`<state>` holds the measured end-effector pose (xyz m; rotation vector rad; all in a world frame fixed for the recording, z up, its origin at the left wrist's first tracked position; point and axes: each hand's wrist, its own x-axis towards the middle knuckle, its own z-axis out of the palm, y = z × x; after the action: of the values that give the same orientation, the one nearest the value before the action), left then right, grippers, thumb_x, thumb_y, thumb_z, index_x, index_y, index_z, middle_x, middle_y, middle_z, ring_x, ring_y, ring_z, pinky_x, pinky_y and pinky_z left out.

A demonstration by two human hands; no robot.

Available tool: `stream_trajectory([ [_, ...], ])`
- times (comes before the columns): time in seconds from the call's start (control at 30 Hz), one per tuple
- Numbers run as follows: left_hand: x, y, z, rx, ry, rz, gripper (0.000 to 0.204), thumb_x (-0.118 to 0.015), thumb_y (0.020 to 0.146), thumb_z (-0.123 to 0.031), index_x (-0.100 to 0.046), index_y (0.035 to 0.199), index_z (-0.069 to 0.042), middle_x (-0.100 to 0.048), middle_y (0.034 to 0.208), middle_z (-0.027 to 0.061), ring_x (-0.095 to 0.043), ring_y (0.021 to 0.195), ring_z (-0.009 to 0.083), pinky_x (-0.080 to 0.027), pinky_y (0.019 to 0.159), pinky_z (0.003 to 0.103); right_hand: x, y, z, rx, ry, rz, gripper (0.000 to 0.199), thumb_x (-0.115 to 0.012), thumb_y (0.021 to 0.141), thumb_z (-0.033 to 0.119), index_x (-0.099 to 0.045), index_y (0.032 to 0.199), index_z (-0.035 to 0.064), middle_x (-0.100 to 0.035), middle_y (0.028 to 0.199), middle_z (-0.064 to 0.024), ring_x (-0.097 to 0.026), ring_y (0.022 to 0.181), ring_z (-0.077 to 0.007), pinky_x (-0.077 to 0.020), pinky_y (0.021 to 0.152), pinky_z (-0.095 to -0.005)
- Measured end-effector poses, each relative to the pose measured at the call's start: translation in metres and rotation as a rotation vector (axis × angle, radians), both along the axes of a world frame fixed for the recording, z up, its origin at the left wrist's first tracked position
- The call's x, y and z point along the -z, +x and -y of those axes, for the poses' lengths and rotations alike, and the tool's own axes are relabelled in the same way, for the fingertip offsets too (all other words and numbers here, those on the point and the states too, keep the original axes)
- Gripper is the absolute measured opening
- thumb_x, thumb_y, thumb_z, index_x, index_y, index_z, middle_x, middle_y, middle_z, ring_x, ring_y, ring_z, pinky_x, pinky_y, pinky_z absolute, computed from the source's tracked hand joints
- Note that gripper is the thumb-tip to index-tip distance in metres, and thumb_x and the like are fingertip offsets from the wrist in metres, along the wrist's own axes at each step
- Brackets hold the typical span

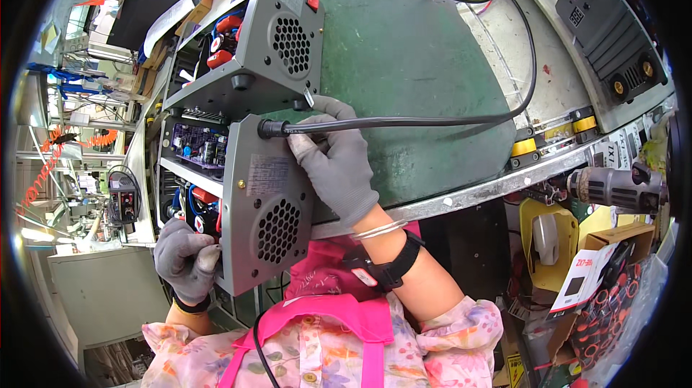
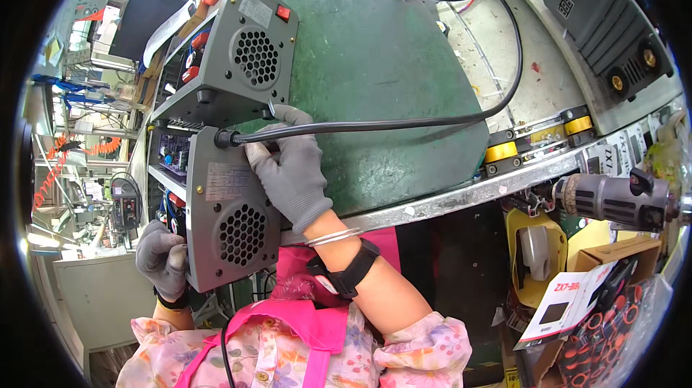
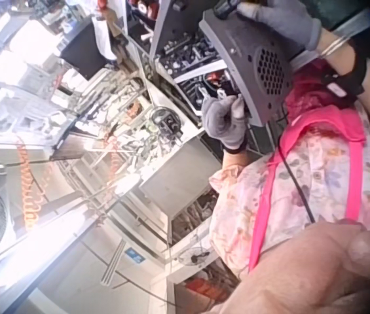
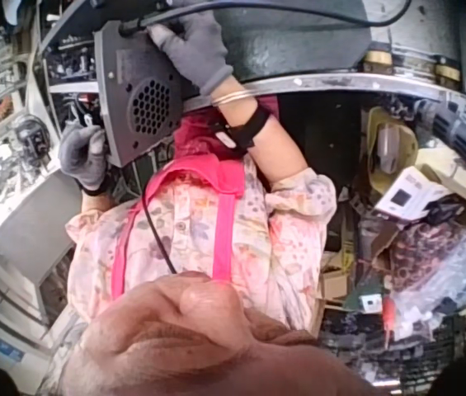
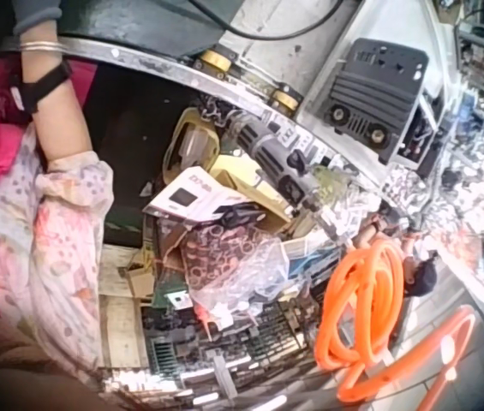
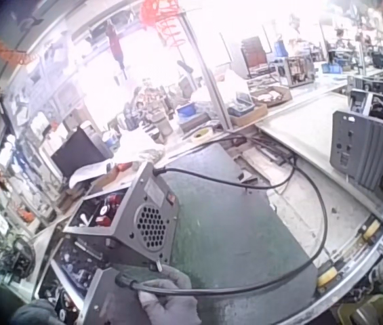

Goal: Assembling and inspecting internal components of inverter welding machines on a factory production line.

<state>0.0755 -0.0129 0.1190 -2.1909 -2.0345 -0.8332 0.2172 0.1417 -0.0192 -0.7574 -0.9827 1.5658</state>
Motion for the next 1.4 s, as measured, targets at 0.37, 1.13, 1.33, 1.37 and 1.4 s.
stream_trajectory([
  [0.37, 0.0, 0.001, 0.0, -0.023, -0.007, 0.02, 0.019, -0.076, 0.071, -0.016, -0.06, 0.07, -0.005, -0.054, 0.06, 0.0023, -0.046, 0.056, 0.019, -0.037, 0.056, 0.033, -0.024, 0.046, -0.022, 0.195, 0.389, 1.061, 0.034, -0.062, 0.081, 0.016, -0.054, 0.111, 0.0028, -0.049, 0.119, -0.0187, -0.061, 0.087, -0.0342, -0.0522, 0.074, -0.0429],
  [1.13, 0.014, -0.037, 0.007, -0.549, 0.004, 0.245, 0.042, -0.07, 0.083, -0.038, -0.058, 0.089, 0.001, -0.057, 0.073, 0.0046, -0.053, 0.063, 0.0115, -0.041, 0.058, 0.025, 0.017, -0.062, -0.233, -0.219, -0.196, -0.494, 0.039, -0.062, 0.088, 0.004, -0.051, 0.126, 0.0024, -0.065, 0.094, -0.0086, -0.058, 0.069, -0.0119, -0.0442, 0.055, -0.0205],
  [1.33, 0.011, -0.035, 0.008, -0.582, -0.035, 0.27, 0.037, -0.07, 0.083, -0.034, -0.058, 0.089, 0.001, -0.055, 0.078, 0.0051, -0.053, 0.064, 0.0117, -0.042, 0.06, 0.025, 0.008, -0.064, -0.23, -0.179, -0.182, -0.444, 0.037, -0.063, 0.087, 0.003, -0.053, 0.123, 0.0005, -0.065, 0.09, -0.0073, -0.055, 0.067, -0.0089, -0.0407, 0.054, -0.0191],
  [1.37, 0.01, -0.035, 0.008, -0.584, -0.039, 0.266, 0.037, -0.07, 0.083, -0.034, -0.058, 0.089, 0.001, -0.055, 0.078, 0.0051, -0.053, 0.064, 0.0117, -0.042, 0.06, 0.025, 0.007, -0.064, -0.229, -0.156, -0.186, -0.416, 0.037, -0.063, 0.086, 0.004, -0.054, 0.122, 0.0, -0.065, 0.089, -0.0068, -0.055, 0.067, -0.0082, -0.04, 0.054, -0.0188],
  [1.4, 0.01, -0.035, 0.009, -0.58, -0.043, 0.258, 0.037, -0.069, 0.083, -0.033, -0.058, 0.089, 0.001, -0.055, 0.079, 0.005, -0.053, 0.064, 0.0117, -0.042, 0.061, 0.025, 0.005, -0.065, -0.228, -0.155, -0.178, -0.426, 0.037, -0.063, 0.086, 0.004, -0.054, 0.122, 0.0, -0.065, 0.089, -0.0068, -0.055, 0.067, -0.0082, -0.04, 0.054, -0.0188],
])
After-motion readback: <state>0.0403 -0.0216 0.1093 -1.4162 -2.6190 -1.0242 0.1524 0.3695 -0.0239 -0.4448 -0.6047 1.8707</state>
